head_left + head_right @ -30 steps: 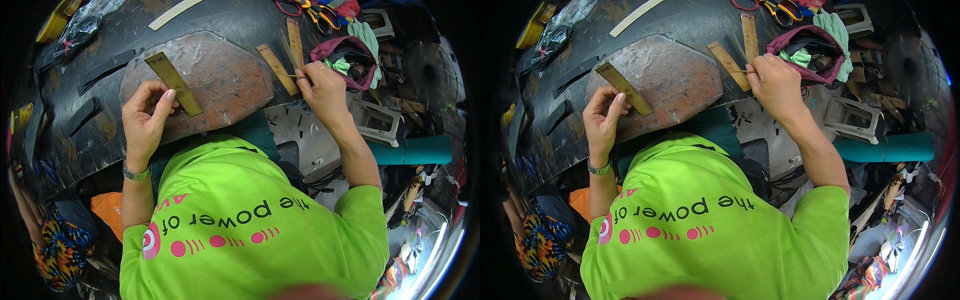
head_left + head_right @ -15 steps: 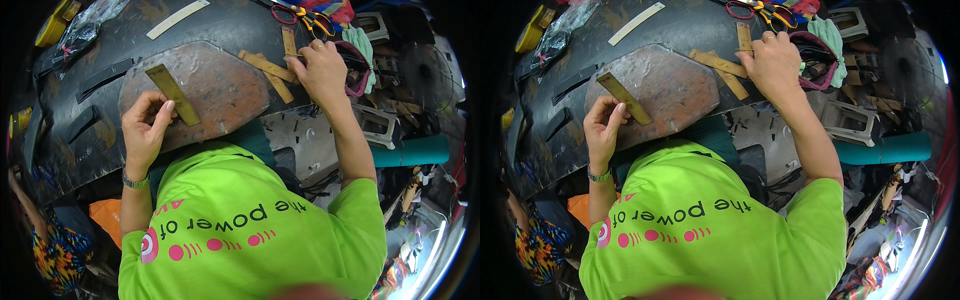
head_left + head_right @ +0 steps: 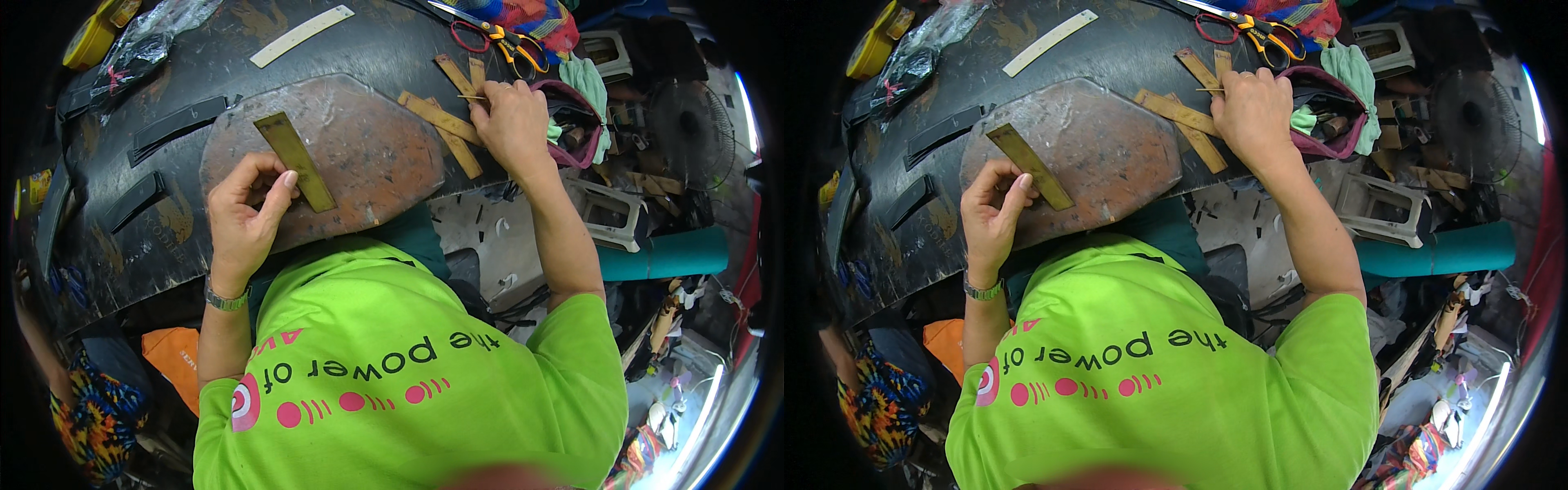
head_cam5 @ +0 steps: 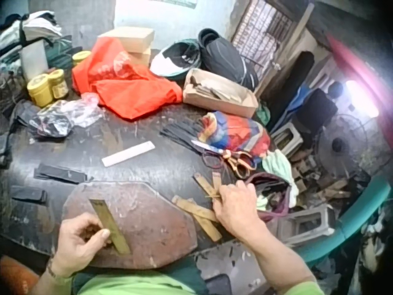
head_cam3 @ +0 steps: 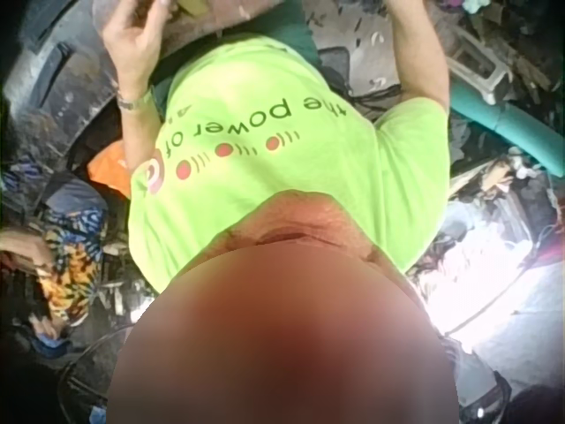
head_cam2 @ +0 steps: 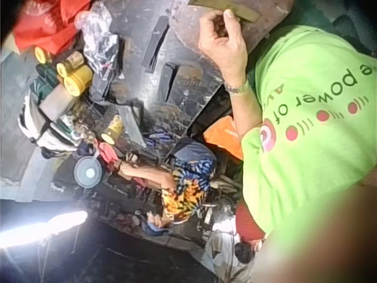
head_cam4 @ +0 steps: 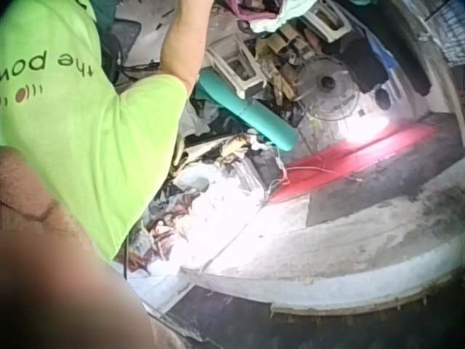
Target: The person measures and cuts black rubber strips using a wooden ruler and yellow-handled scissors. They repeatedly align the ruler, mark the strip, and trim it to length, placing finished pieces on the workbench.
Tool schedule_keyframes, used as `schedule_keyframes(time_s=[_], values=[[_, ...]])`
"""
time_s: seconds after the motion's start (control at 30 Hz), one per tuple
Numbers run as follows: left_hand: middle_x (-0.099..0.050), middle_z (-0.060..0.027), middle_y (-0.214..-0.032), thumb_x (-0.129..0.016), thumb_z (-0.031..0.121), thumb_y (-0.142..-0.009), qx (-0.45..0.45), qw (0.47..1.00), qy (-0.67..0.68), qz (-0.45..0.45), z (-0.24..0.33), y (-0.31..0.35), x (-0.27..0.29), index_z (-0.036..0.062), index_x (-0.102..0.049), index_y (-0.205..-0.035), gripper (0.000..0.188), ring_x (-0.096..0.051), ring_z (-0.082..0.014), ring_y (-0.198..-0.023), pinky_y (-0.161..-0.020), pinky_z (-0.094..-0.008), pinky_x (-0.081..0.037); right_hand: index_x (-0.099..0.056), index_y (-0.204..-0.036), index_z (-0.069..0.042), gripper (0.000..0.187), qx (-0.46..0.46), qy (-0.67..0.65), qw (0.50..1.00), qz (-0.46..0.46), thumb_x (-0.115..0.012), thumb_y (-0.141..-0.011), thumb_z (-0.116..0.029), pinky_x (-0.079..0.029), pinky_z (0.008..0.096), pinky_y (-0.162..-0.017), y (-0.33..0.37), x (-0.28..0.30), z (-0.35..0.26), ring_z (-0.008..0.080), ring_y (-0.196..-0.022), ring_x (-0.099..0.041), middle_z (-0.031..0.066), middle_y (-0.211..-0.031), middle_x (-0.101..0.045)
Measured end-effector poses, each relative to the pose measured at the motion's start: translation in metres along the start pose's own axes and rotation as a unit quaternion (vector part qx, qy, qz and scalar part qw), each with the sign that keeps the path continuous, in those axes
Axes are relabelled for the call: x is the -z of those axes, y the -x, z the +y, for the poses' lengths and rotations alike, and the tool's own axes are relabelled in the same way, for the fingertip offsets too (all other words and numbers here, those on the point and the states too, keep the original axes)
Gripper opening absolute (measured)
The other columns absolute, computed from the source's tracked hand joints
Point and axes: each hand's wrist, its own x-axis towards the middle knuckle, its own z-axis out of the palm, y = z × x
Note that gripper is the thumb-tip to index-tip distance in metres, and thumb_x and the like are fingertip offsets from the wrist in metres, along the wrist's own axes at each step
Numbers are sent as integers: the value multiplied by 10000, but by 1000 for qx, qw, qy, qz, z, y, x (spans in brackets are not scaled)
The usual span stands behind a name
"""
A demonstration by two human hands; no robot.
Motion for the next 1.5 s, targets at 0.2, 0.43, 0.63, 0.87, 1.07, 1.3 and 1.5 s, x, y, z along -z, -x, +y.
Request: schedule_keyframes(time_s=[0.2, 0.43, 0.63, 0.87, 1.07, 1.3, 1.5], values=[[-693, -18, -832, -707, 46, -959, 1, 1000, 3, 2, -2, 1, -1, -13, -666, -976, 73, -662, -69, -747, -683, -221, -523, -689, -793, -65, 128, 59, 4, 997, 48, -720, -760, -184, -455, 429, -731, -6, -2, -7, 288, -835, -633, 100, -810, -704], [-705, -30, -823, -720, 49, -942, -13, 1000, -12, 4, 0, 0, -1, -9, -669, -958, 78, -682, -73, -748, -669, -226, -548, -725, -843, -56, 135, 61, -87, 994, 14, -706, -822, -189, -514, 453, -769, -22, -5, -22, 326, -899, -658, 124, -833, -712], [-709, -42, -848, -724, 48, -936, -18, 1000, -25, -3, 1, -1, -1, -16, -668, -956, 88, -683, -81, -760, -684, -235, -558, -766, -921, -69, 257, -11, -24, 999, 37, -754, -852, -316, -526, 458, -748, -26, 8, 5, 325, -900, -665, 116, -921, -724], [-700, -29, -817, -724, 48, -935, -22, 999, -26, 6, -1, 0, -3, -11, -677, -955, 78, -661, -76, -723, -662, -230, -524, -786, -924, -72, 350, -24, 5, 999, -46, -769, -824, -407, -514, 474, -776, -29, 1, 20, 326, -960, -681, 129, -935, -739], [-700, -26, -818, -718, 53, -942, -25, 999, -34, 3, -1, 0, -2, -19, -677, -967, 86, -661, -76, -719, -662, -229, -519, -773, -991, -61, 318, -95, -185, 976, -72, -759, -826, -333, -555, 467, -790, -41, -7, 12, 388, -899, -716, 185, -936, -749], [-700, -37, -822, -710, 52, -948, -17, 999, -41, 3, -2, 0, -2, -15, -671, -971, 82, -669, -82, -723, -662, -232, -517, -750, -1118, -12, 256, -118, -379, 918, -4, -751, -910, -161, -538, 290, -800, -67, -7, 29, 138, -877, -720, 75, -981, -782], [-691, -39, -816, -706, 44, -948, -6, 998, -64, 0, 0, 0, -1, -16, -666, -967, 75, -664, -86, -717, -660, -233, -511, -721, -1142, 49, 256, -117, -397, 910, 4, -741, -914, -65, -528, 241, -840, -55, 7, 57, 94, -911, -679, 46, -1010, -762]])
